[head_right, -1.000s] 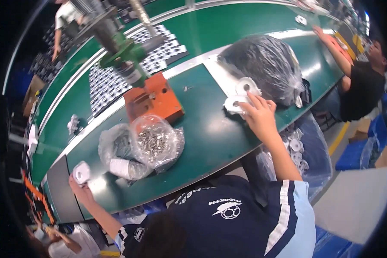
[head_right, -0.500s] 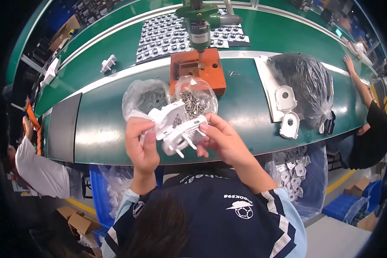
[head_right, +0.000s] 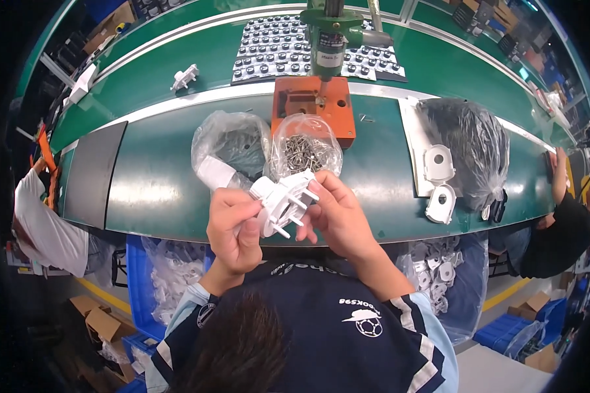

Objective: Manually assembling small metal components into plastic housings using a hand press at a factory workstation.

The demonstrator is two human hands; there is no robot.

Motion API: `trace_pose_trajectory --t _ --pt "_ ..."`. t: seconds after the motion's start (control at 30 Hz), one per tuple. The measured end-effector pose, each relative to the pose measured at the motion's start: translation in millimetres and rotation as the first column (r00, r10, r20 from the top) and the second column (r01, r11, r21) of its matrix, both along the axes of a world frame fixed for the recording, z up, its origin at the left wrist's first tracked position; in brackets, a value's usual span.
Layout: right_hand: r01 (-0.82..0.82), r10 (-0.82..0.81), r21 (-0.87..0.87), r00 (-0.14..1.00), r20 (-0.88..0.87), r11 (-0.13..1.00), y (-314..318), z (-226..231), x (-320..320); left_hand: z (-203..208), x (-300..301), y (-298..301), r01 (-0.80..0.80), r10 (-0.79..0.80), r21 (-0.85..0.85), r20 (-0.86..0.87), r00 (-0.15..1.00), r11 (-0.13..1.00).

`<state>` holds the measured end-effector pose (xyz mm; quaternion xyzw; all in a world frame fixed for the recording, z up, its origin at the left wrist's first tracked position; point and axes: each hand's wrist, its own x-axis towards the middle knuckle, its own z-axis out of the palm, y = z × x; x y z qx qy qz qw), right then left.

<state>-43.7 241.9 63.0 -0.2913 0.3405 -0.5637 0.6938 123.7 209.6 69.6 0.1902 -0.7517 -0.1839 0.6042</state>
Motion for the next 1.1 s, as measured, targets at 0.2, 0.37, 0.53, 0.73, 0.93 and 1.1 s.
trace_pose_trajectory --t 0.2,0.37,0.53,0.73,0.93,1.1 --pt "0.123 -0.12 -0.046 0.991 0.053 0.991 -3 -7 10 -11 -1 1 0.265 -0.241 0.143 -0.162 0.957 0.954" --pt "0.271 -0.265 -0.163 0.962 0.06 0.949 -3 -11 11 -27 -19 8 0.396 -0.227 0.267 -0.498 0.837 0.879" --pt "0.358 -0.365 -0.193 0.931 0.001 0.914 2 1 21 -28 -11 14 0.419 -0.234 0.515 -0.385 0.893 0.748" --pt "-0.029 -0.117 -0.331 0.902 -0.414 0.943 4 -7 20 -19 5 8 0.527 -0.191 0.568 -0.545 0.816 0.633" --pt "-0.152 0.019 -0.281 0.905 -0.426 0.948 -4 13 21 -11 23 -3 0.428 -0.191 0.524 -0.447 0.874 0.736" --pt "-0.088 -0.386 -0.511 0.55 -0.741 0.855 -37 26 21 37 51 -61 -0.041 -0.016 0.28 0.199 0.98 0.959"
